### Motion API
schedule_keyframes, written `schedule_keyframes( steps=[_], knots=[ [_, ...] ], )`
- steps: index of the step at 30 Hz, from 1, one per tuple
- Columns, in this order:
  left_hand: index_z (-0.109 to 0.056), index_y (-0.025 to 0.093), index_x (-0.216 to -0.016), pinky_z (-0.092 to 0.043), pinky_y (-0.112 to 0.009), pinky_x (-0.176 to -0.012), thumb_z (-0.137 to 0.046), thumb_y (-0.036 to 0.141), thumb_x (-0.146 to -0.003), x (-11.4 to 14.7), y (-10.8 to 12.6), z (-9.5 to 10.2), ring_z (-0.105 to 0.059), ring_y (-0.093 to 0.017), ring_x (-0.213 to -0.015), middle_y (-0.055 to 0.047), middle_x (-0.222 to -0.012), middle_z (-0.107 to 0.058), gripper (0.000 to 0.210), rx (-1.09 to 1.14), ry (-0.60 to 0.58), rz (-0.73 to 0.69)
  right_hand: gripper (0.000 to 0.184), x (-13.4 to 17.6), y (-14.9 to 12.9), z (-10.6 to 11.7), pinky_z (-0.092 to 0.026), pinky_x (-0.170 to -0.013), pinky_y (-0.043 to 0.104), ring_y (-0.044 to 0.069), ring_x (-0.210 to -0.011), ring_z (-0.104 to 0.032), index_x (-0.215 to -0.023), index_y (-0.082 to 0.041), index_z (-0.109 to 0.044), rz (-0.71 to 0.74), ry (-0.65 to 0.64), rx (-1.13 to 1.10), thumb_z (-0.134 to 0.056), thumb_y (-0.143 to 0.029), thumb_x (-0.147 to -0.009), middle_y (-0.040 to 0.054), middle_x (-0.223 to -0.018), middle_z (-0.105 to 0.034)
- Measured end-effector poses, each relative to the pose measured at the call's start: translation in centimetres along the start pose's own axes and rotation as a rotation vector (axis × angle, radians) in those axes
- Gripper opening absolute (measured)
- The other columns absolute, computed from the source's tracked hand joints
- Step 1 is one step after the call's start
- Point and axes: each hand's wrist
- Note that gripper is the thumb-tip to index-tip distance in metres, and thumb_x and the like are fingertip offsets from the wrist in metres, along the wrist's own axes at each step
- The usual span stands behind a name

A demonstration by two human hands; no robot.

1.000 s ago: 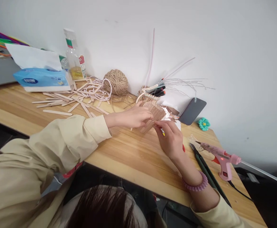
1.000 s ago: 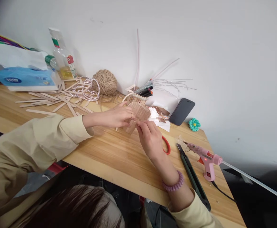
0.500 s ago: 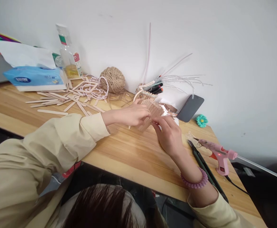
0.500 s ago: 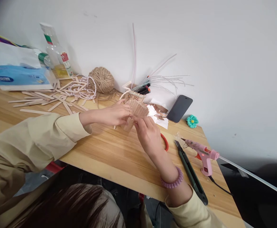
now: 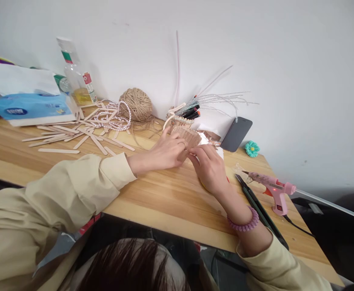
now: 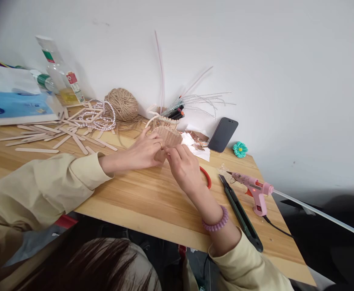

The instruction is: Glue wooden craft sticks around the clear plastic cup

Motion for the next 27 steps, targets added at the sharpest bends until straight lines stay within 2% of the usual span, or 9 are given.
schedule_keyframes(
  steps=[5, 9, 12, 15, 19, 24, 27],
  knots=[
    [-0.062, 0.017, -0.081, -0.023, -0.06, -0.106, -0.052, 0.023, -0.081, 0.1, -0.2, -0.5, -0.054, -0.028, -0.097, -0.006, -0.082, -0.066, 0.011, -0.011, 0.023, -0.007, 0.015, -0.3, -0.1, 0.1, -0.044, -0.069, 0.033, 0.021, -0.076, -0.055, -0.091, -0.021, -0.057, 0.024, -0.014, 0.045, -0.044, -0.015, -0.095, 0.006, -0.082, -0.061],
    [-0.061, 0.016, -0.082, -0.025, -0.059, -0.105, -0.052, 0.024, -0.081, 0.1, -0.1, -0.4, -0.054, -0.028, -0.097, -0.008, -0.085, -0.067, 0.012, -0.025, 0.017, -0.002, 0.011, -0.7, -0.2, 0.3, -0.043, -0.067, 0.033, 0.021, -0.075, -0.055, -0.09, -0.02, -0.059, 0.023, 0.034, 0.057, -0.048, -0.02, -0.094, 0.0062, -0.08, -0.062],
    [-0.06, 0.016, -0.083, -0.029, -0.058, -0.103, -0.055, 0.025, -0.08, 0.0, -0.1, -0.3, -0.055, -0.028, -0.096, -0.007, -0.085, -0.067, 0.011, -0.028, 0.005, 0.0, 0.01, -0.9, 0.2, 0.3, -0.044, -0.075, 0.037, 0.025, -0.086, -0.056, -0.097, -0.02, -0.059, -0.018, 0.021, 0.036, -0.056, -0.027, -0.091, 0.0088, -0.092, -0.064],
    [-0.06, 0.016, -0.082, -0.031, -0.056, -0.102, -0.059, 0.027, -0.078, 0.0, 0.0, 0.0, -0.055, -0.028, -0.094, -0.006, -0.085, -0.067, 0.011, -0.041, -0.019, -0.012, 0.017, -0.9, 0.9, 0.1, -0.043, -0.082, 0.041, 0.028, -0.096, -0.055, -0.098, -0.021, -0.06, -0.043, -0.063, 0.007, -0.065, -0.03, -0.085, 0.0092, -0.101, -0.066],
    [-0.06, 0.015, -0.079, -0.033, -0.054, -0.101, -0.061, 0.027, -0.077, -0.1, -0.1, 0.1, -0.054, -0.029, -0.094, -0.008, -0.082, -0.064, 0.012, -0.062, -0.035, -0.017, 0.018, -1.0, 1.5, -0.4, -0.042, -0.083, 0.042, 0.027, -0.092, -0.056, -0.084, -0.022, -0.06, -0.044, -0.127, -0.003, -0.075, -0.029, -0.077, 0.0049, -0.085, -0.066],
    [-0.057, 0.015, -0.077, -0.045, -0.041, -0.082, -0.057, 0.025, -0.079, -0.2, -0.6, -0.4, -0.052, -0.026, -0.086, -0.008, -0.08, -0.062, 0.011, -0.044, -0.029, -0.035, 0.016, -1.3, 1.4, -0.8, -0.038, -0.097, 0.046, 0.025, -0.09, -0.058, -0.078, -0.024, -0.057, -0.052, -0.131, 0.019, -0.073, -0.026, -0.077, 0.0025, -0.082, -0.065],
    [-0.055, 0.015, -0.075, -0.045, -0.039, -0.081, -0.056, 0.025, -0.079, -0.3, -0.7, -0.5, -0.051, -0.025, -0.084, -0.008, -0.079, -0.06, 0.011, -0.052, -0.026, -0.037, 0.015, -1.4, 1.4, -0.9, -0.038, -0.1, 0.046, 0.025, -0.089, -0.058, -0.076, -0.024, -0.057, -0.059, -0.128, 0.021, -0.072, -0.024, -0.076, 0.0023, -0.08, -0.065]
  ],
)
Point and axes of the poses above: each hand's wrist, its own x-axis away from the middle knuckle, its own z-axis out of the back of the hand, y = z × x
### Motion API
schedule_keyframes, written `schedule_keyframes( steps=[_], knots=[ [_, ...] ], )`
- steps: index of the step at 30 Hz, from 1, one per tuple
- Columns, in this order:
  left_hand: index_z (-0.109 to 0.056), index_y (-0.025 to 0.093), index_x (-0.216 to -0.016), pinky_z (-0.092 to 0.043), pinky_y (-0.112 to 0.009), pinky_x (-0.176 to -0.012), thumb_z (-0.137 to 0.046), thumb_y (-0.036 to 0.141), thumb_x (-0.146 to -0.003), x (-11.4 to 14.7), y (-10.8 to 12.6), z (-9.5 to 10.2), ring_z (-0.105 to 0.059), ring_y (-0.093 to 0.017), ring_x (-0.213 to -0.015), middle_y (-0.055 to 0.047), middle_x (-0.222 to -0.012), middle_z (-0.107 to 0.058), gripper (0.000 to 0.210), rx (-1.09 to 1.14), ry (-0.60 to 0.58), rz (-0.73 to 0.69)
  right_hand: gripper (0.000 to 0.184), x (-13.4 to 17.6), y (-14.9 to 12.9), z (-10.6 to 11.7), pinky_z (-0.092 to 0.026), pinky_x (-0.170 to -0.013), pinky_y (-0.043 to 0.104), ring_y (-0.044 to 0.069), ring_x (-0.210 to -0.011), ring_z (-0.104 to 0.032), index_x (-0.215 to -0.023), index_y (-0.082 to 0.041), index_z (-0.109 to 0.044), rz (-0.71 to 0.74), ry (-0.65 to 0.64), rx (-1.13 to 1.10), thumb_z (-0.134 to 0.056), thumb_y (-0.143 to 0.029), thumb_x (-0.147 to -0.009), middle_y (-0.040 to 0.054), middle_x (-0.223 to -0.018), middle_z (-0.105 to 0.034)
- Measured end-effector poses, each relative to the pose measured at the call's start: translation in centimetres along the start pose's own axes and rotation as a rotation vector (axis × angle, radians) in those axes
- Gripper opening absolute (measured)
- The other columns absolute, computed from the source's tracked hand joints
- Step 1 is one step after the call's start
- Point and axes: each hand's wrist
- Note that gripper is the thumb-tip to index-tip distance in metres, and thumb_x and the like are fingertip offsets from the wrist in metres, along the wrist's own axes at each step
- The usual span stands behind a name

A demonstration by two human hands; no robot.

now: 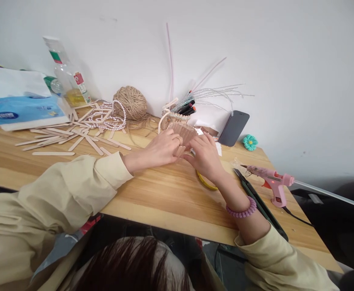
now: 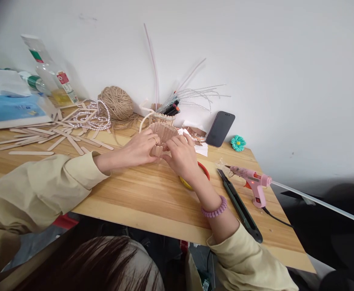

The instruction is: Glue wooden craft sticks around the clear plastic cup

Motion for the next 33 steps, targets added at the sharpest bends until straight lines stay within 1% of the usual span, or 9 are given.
schedule_keyframes(
  steps=[9, 12, 14, 17, 19, 21, 24, 27, 33],
  knots=[
    [-0.051, 0.017, -0.072, -0.046, -0.039, -0.079, -0.057, 0.024, -0.078, -0.3, 0.3, 0.6, -0.051, -0.025, -0.084, -0.006, -0.076, -0.057, 0.011, 0.076, -0.026, 0.052, 0.015, -0.2, 0.0, 0.0, -0.036, -0.102, 0.05, 0.024, -0.084, -0.059, -0.073, -0.023, -0.056, -0.015, -0.023, -0.035, -0.071, -0.021, -0.076, 0.0023, -0.077, -0.065],
    [-0.053, 0.017, -0.081, -0.047, -0.043, -0.086, -0.059, 0.023, -0.078, 0.1, 0.2, 0.4, -0.052, -0.026, -0.092, -0.006, -0.085, -0.059, 0.009, 0.182, 0.002, 0.048, 0.016, -0.2, 0.0, 0.0, -0.035, -0.103, 0.051, 0.024, -0.085, -0.059, -0.073, -0.023, -0.055, -0.03, -0.023, -0.076, -0.071, -0.02, -0.075, 0.0017, -0.076, -0.064],
    [-0.052, 0.017, -0.104, -0.044, -0.048, -0.097, -0.063, 0.023, -0.077, 0.6, 0.0, 0.0, -0.049, -0.029, -0.111, -0.01, -0.108, -0.058, 0.03, 0.3, 0.084, 0.023, 0.018, -0.2, 0.1, -0.1, -0.034, -0.104, 0.053, 0.023, -0.085, -0.06, -0.073, -0.024, -0.054, -0.039, -0.017, -0.12, -0.072, -0.02, -0.074, 0.0002, -0.076, -0.064],
    [-0.021, 0.02, -0.139, -0.03, -0.054, -0.112, -0.075, 0.029, -0.069, 1.5, -0.7, -1.1, -0.026, -0.033, -0.139, -0.019, -0.144, -0.03, 0.089, 0.455, 0.206, 0.008, 0.021, -0.1, 0.4, 0.0, -0.029, -0.107, 0.055, 0.022, -0.084, -0.06, -0.073, -0.024, -0.052, -0.062, -0.015, -0.209, -0.073, -0.02, -0.073, -0.0018, -0.074, -0.063],
    [-0.002, 0.022, -0.145, -0.022, -0.056, -0.115, -0.081, 0.035, -0.062, 1.9, -1.1, -1.7, -0.013, -0.035, -0.144, -0.022, -0.152, -0.013, 0.116, 0.535, 0.256, 0.085, 0.023, -0.1, 0.6, 0.2, -0.028, -0.107, 0.056, 0.022, -0.083, -0.061, -0.073, -0.024, -0.051, -0.092, -0.007, -0.297, -0.074, -0.022, -0.074, -0.0026, -0.073, -0.063],
    [0.006, 0.023, -0.145, -0.021, -0.056, -0.115, -0.083, 0.04, -0.059, 1.9, -1.4, -2.0, -0.008, -0.036, -0.146, -0.023, -0.154, -0.005, 0.126, 0.62, 0.269, 0.19, 0.024, -0.1, 0.8, 0.6, -0.032, -0.103, 0.055, 0.021, -0.079, -0.06, -0.074, -0.024, -0.05, -0.133, 0.019, -0.391, -0.073, -0.028, -0.075, -0.0025, -0.073, -0.063],
    [0.01, 0.024, -0.146, -0.028, -0.053, -0.113, -0.081, 0.044, -0.061, 1.8, -1.7, -2.1, -0.015, -0.033, -0.146, -0.024, -0.155, -0.009, 0.126, 0.756, 0.195, 0.248, 0.027, -0.2, 0.9, 1.0, -0.043, -0.089, 0.047, 0.021, -0.075, -0.059, -0.073, -0.023, -0.051, -0.196, 0.049, -0.51, -0.07, -0.041, -0.078, -0.001, -0.073, -0.063],
    [0.0, 0.02, -0.148, -0.035, -0.048, -0.11, -0.079, 0.046, -0.063, 1.6, -1.7, -1.6, -0.027, -0.031, -0.142, -0.022, -0.153, -0.021, 0.118, 0.8, 0.129, 0.245, 0.031, -0.2, 0.6, 1.4, -0.047, -0.075, 0.037, 0.019, -0.075, -0.058, -0.072, -0.021, -0.053, -0.251, 0.039, -0.625, -0.069, -0.048, -0.077, -0.0001, -0.074, -0.063],
    [-0.022, 0.017, -0.145, -0.04, -0.042, -0.107, -0.075, 0.042, -0.066, 1.2, -1.2, 0.2, -0.043, -0.03, -0.132, -0.017, -0.144, -0.042, 0.098, 0.833, 0.092, 0.216, 0.022, -0.6, -0.4, 2.8, -0.048, -0.068, 0.029, 0.016, -0.07, -0.061, -0.075, -0.018, -0.064, -0.37, -0.086, -0.817, -0.076, -0.035, -0.069, -0.0015, -0.072, -0.067]
  ],
)
Point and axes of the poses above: each hand's wrist, its own x-axis away from the middle knuckle, its own z-axis out of the back of the hand, y = z × x
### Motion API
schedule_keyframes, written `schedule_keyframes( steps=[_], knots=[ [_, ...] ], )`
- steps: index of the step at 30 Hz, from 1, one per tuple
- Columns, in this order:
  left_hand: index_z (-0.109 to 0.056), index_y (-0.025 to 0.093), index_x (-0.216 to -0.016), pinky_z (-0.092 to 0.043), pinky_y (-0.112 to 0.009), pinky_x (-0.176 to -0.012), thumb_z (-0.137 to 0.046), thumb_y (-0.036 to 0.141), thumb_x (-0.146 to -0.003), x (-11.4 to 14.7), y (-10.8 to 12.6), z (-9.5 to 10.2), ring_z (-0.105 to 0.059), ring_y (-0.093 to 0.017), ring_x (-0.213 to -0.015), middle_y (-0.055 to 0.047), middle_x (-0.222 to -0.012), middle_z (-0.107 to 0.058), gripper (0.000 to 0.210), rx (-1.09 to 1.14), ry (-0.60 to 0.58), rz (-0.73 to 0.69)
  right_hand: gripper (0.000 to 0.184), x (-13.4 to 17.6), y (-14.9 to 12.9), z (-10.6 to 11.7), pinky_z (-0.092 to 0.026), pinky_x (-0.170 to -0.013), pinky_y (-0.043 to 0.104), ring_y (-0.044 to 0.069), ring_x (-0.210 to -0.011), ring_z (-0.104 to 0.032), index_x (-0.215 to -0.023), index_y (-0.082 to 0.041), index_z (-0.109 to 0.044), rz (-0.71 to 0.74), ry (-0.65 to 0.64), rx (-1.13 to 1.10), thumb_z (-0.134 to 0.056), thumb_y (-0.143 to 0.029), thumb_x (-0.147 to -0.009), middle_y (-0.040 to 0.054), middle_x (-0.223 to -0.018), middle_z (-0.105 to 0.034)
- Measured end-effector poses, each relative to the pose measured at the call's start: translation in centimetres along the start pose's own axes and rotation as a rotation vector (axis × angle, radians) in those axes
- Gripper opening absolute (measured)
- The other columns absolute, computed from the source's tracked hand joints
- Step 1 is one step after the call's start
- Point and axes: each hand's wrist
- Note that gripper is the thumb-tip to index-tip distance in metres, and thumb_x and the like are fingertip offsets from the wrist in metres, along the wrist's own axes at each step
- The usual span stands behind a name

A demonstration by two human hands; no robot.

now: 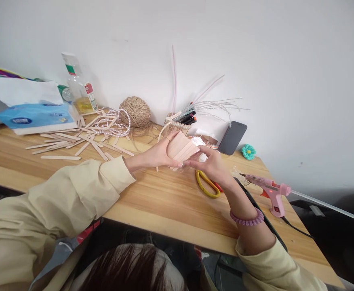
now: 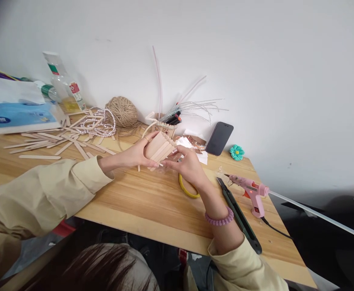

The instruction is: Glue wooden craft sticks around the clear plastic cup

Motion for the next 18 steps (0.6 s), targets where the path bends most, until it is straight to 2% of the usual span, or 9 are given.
schedule_keyframes(
  steps=[6, 11, 13, 15, 18],
  knots=[
    [-0.022, 0.016, -0.147, -0.03, -0.047, -0.114, -0.079, 0.035, -0.058, -0.2, 1.5, 0.3, -0.032, -0.035, -0.139, -0.016, -0.15, -0.035, 0.107, 0.178, -0.06, 0.065, 0.023, -0.1, -0.9, 0.4, -0.049, -0.06, 0.027, 0.017, -0.065, -0.065, -0.076, -0.017, -0.072, -0.168, -0.094, -0.139, -0.079, -0.035, -0.064, 0.0009, -0.071, -0.072],
    [-0.012, 0.018, -0.151, -0.038, -0.047, -0.108, -0.078, 0.033, -0.061, -0.1, 1.8, 0.3, -0.039, -0.035, -0.135, -0.013, -0.144, -0.044, 0.112, 0.296, -0.133, 0.145, 0.023, -0.3, -0.4, 0.4, -0.051, -0.06, 0.029, 0.018, -0.061, -0.065, -0.072, -0.017, -0.073, -0.22, -0.121, -0.192, -0.08, -0.035, -0.062, 0.0023, -0.069, -0.074],
    [-0.008, 0.018, -0.151, -0.041, -0.047, -0.106, -0.077, 0.034, -0.062, 0.0, 1.6, 0.1, -0.041, -0.034, -0.134, -0.014, -0.146, -0.042, 0.114, 0.311, -0.147, 0.145, 0.023, -0.3, -0.3, 0.4, -0.051, -0.06, 0.03, 0.018, -0.061, -0.065, -0.071, -0.017, -0.072, -0.212, -0.135, -0.178, -0.08, -0.036, -0.062, 0.0022, -0.069, -0.074],
    [-0.005, 0.02, -0.151, -0.037, -0.047, -0.11, -0.077, 0.034, -0.063, 0.2, 1.1, -0.2, -0.036, -0.034, -0.137, -0.014, -0.15, -0.035, 0.115, 0.292, -0.143, 0.101, 0.022, -0.3, -0.5, 0.3, -0.051, -0.061, 0.031, 0.018, -0.062, -0.065, -0.073, -0.018, -0.072, -0.172, -0.158, -0.143, -0.078, -0.037, -0.064, 0.0017, -0.071, -0.074],
    [0.002, 0.021, -0.151, -0.026, -0.048, -0.116, -0.079, 0.034, -0.061, 0.5, -0.3, -0.5, -0.024, -0.032, -0.144, -0.016, -0.156, -0.022, 0.122, 0.201, -0.137, 0.018, 0.012, 0.0, -1.2, -0.4, -0.05, -0.069, 0.034, 0.019, -0.067, -0.065, -0.074, -0.019, -0.072, 0.002, -0.177, 0.094, -0.074, -0.03, -0.071, 0.0013, -0.071, -0.073]
  ],
)
Point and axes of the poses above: each hand's wrist, its own x-axis away from the middle knuckle, its own z-axis out of the back of the hand, y = z × x
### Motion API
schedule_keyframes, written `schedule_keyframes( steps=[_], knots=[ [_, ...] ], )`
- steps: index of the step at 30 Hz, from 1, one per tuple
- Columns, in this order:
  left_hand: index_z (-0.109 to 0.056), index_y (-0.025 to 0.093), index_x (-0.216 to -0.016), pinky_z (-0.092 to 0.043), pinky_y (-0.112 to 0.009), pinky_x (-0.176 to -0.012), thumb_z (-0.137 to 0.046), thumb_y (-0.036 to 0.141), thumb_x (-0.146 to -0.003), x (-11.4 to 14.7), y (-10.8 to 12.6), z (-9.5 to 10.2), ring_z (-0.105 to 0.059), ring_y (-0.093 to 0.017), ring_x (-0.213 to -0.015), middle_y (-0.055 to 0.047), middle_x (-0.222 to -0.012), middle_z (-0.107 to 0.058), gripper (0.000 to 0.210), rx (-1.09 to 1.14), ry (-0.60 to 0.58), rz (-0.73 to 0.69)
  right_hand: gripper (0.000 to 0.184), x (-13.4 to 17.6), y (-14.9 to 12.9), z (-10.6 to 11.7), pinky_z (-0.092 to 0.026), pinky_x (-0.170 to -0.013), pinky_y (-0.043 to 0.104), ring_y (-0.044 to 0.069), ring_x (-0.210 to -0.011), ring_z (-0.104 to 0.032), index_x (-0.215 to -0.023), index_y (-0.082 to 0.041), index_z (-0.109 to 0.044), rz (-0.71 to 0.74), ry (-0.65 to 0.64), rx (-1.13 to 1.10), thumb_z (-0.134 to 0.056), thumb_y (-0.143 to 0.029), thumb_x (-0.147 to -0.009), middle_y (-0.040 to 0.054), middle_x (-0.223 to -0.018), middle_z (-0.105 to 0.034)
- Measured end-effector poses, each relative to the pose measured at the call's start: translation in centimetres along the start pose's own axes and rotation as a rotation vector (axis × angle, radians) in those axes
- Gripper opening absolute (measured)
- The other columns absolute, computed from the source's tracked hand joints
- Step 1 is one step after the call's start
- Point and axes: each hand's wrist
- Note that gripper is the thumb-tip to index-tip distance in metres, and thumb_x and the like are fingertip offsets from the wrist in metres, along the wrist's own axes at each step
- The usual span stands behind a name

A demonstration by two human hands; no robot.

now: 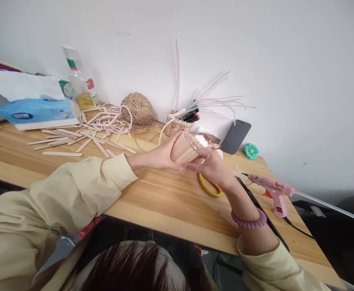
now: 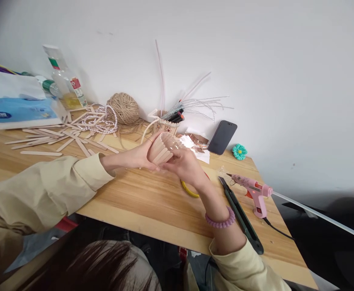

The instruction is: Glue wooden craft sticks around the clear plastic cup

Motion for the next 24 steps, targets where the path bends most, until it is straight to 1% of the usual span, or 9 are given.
schedule_keyframes(
  steps=[2, 4, 6, 7, 10, 12, 16, 20, 24],
  knots=[
    [0.008, 0.022, -0.15, -0.025, -0.051, -0.116, -0.081, 0.034, -0.059, 0.2, -0.8, 0.5, -0.023, -0.033, -0.144, -0.019, -0.156, -0.019, 0.128, -0.086, -0.062, -0.004, 0.006, 0.1, -0.5, -0.6, -0.046, -0.081, 0.038, 0.02, -0.072, -0.064, -0.071, -0.019, -0.07, 0.122, -0.007, 0.282, -0.07, -0.024, -0.075, 0.002, -0.069, -0.071],
    [0.008, 0.023, -0.149, -0.025, -0.054, -0.115, -0.084, 0.036, -0.055, 0.3, -1.1, 1.6, -0.023, -0.035, -0.144, -0.021, -0.156, -0.015, 0.133, -0.184, -0.131, 0.009, 0.009, 0.3, -0.7, -1.2, -0.041, -0.091, 0.042, 0.02, -0.072, -0.063, -0.069, -0.019, -0.069, 0.201, -0.031, 0.509, -0.067, -0.019, -0.078, 0.0023, -0.067, -0.07],
    [-0.003, 0.023, -0.15, -0.023, -0.055, -0.115, -0.086, 0.039, -0.053, 0.2, -0.7, 2.8, -0.02, -0.036, -0.144, -0.02, -0.157, -0.013, 0.129, -0.279, -0.135, -0.008, 0.006, 0.4, -0.7, -1.3, -0.038, -0.094, 0.043, 0.022, -0.076, -0.065, -0.074, -0.018, -0.068, 0.234, -0.043, 0.624, -0.066, -0.018, -0.079, 0.0036, -0.071, -0.072],
    [-0.014, 0.023, -0.149, -0.022, -0.055, -0.115, -0.085, 0.039, -0.054, 0.1, -0.4, 3.4, -0.02, -0.035, -0.144, -0.019, -0.156, -0.016, 0.12, -0.321, -0.114, -0.04, 0.002, 0.5, -0.7, -1.2, -0.037, -0.096, 0.045, 0.023, -0.08, -0.065, -0.079, -0.018, -0.069, 0.244, -0.04, 0.646, -0.068, -0.02, -0.079, 0.0048, -0.077, -0.074],
    [-0.05, 0.024, -0.128, -0.021, -0.051, -0.116, -0.08, 0.035, -0.065, -0.1, 1.1, 4.1, -0.025, -0.029, -0.143, -0.012, -0.146, -0.041, 0.071, -0.406, -0.079, -0.165, 0.028, 0.7, -0.6, -0.4, -0.03, -0.104, 0.05, 0.027, -0.096, -0.065, -0.099, -0.019, -0.066, 0.256, 0.008, 0.6, -0.075, -0.03, -0.075, 0.0068, -0.098, -0.074],
    [-0.059, 0.023, -0.113, -0.022, -0.05, -0.115, -0.077, 0.033, -0.069, -0.2, 2.0, 3.9, -0.028, -0.028, -0.142, -0.01, -0.138, -0.051, 0.049, -0.46, -0.1, -0.185, 0.031, 0.9, -0.6, 0.2, -0.033, -0.102, 0.049, 0.026, -0.097, -0.064, -0.101, -0.021, -0.064, 0.257, 0.068, 0.528, -0.076, -0.034, -0.075, 0.0051, -0.099, -0.073],
    [-0.062, 0.021, -0.103, -0.014, -0.053, -0.114, -0.076, 0.038, -0.069, -0.2, 2.7, 2.7, -0.037, -0.03, -0.137, -0.009, -0.133, -0.057, 0.04, -0.58, -0.159, -0.129, 0.015, 1.1, -0.8, 0.5, -0.047, -0.079, 0.037, 0.024, -0.092, -0.063, -0.094, -0.021, -0.064, 0.277, 0.123, 0.425, -0.068, -0.031, -0.083, 0.0057, -0.094, -0.071],
    [-0.063, 0.019, -0.099, -0.018, -0.049, -0.112, -0.068, 0.025, -0.074, -0.3, 2.1, 2.2, -0.053, -0.027, -0.12, -0.006, -0.112, -0.066, 0.026, -0.67, -0.21, -0.146, 0.006, 1.0, -0.8, 0.0, -0.047, -0.072, 0.034, 0.022, -0.085, -0.063, -0.088, -0.022, -0.063, 0.268, 0.12, 0.431, -0.067, -0.025, -0.085, 0.0039, -0.086, -0.07],
    [-0.063, 0.02, -0.093, -0.024, -0.048, -0.108, -0.058, 0.012, -0.075, -0.4, 1.6, 2.1, -0.056, -0.025, -0.109, -0.003, -0.1, -0.067, 0.02, -0.726, -0.219, -0.167, 0.012, 0.8, -0.6, -0.1, -0.046, -0.071, 0.033, 0.022, -0.083, -0.063, -0.089, -0.021, -0.062, 0.218, 0.098, 0.481, -0.07, -0.024, -0.082, 0.0036, -0.086, -0.069]
  ],
)
Point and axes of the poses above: each hand's wrist, its own x-axis away from the middle knuckle, its own z-axis out of the back of the hand, y = z × x
